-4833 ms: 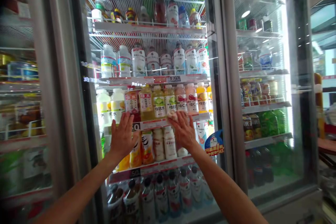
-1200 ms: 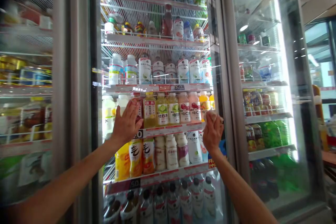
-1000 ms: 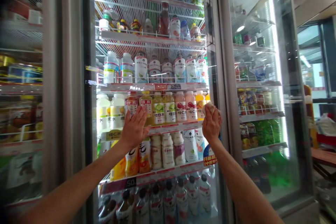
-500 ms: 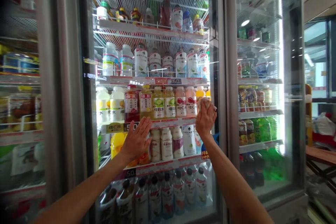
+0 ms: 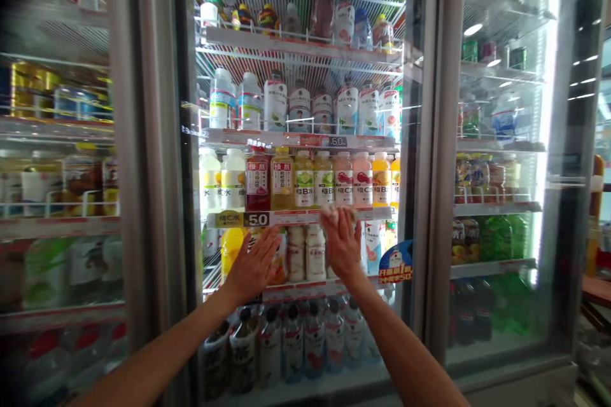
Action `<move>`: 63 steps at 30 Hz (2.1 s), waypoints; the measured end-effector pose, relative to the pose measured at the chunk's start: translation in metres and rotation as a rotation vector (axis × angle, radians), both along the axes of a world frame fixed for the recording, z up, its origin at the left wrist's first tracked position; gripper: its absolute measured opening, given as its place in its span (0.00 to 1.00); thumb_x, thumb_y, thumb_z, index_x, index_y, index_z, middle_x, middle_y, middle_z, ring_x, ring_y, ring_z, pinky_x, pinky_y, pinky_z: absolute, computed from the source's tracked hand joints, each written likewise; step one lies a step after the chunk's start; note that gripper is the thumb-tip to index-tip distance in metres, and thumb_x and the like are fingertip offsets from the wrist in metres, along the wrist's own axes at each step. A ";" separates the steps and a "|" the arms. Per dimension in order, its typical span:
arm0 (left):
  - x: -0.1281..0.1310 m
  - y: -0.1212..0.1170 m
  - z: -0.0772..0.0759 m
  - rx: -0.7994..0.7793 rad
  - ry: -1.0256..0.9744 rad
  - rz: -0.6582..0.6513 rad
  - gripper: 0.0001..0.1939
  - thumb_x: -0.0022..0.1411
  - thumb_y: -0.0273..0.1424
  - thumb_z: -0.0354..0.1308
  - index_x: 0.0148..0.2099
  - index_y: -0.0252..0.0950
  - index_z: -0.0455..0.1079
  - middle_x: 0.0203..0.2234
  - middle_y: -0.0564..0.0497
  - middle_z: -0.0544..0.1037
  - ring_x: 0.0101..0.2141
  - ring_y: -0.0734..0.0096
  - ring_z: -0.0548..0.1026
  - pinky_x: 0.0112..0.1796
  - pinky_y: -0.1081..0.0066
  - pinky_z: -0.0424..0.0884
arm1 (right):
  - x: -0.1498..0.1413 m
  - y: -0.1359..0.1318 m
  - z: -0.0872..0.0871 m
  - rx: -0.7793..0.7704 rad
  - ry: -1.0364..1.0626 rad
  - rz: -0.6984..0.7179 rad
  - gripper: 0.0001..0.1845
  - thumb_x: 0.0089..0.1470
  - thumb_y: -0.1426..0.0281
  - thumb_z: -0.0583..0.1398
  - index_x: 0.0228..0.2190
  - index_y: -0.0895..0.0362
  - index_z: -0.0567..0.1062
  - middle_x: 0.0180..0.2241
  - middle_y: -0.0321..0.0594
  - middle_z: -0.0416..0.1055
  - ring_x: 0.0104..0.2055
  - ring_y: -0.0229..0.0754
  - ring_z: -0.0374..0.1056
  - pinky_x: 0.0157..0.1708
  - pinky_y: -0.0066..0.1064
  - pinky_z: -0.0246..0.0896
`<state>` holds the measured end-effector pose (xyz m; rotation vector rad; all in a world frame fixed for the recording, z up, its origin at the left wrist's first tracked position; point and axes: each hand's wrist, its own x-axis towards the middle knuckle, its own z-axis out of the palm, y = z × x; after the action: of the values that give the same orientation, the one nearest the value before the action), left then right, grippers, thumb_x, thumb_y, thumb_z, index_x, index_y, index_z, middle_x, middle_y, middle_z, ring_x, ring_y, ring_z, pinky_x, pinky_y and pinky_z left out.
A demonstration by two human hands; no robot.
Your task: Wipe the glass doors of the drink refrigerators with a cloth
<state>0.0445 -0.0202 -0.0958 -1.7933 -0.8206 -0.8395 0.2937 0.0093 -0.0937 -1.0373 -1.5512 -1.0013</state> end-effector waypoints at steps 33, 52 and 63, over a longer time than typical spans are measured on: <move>-0.048 -0.022 -0.035 -0.081 -0.192 0.135 0.35 0.60 0.34 0.50 0.65 0.34 0.39 0.59 0.41 0.58 0.61 0.61 0.50 0.60 0.51 0.40 | -0.075 -0.014 -0.027 -0.091 -0.071 0.128 0.29 0.53 0.72 0.52 0.57 0.51 0.58 0.62 0.45 0.48 0.65 0.49 0.40 0.61 0.51 0.31; -0.101 -0.053 -0.069 -0.160 -0.202 0.253 0.28 0.61 0.32 0.48 0.62 0.34 0.50 0.58 0.42 0.60 0.61 0.62 0.53 0.60 0.54 0.39 | -0.149 -0.030 -0.064 -0.151 -0.452 0.339 0.26 0.52 0.69 0.54 0.54 0.48 0.64 0.60 0.40 0.56 0.64 0.46 0.44 0.62 0.47 0.27; -0.118 -0.066 -0.065 -0.210 -0.253 0.296 0.25 0.61 0.30 0.46 0.60 0.35 0.55 0.59 0.44 0.59 0.60 0.64 0.55 0.60 0.52 0.40 | -0.185 -0.030 -0.045 -0.080 -0.499 0.387 0.25 0.53 0.70 0.54 0.53 0.51 0.64 0.59 0.41 0.57 0.64 0.43 0.42 0.63 0.45 0.24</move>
<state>-0.0739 -0.0866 -0.1612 -1.7058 -1.3456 -0.8168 0.1083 -0.0206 -0.1389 -0.5186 -2.1139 -0.9693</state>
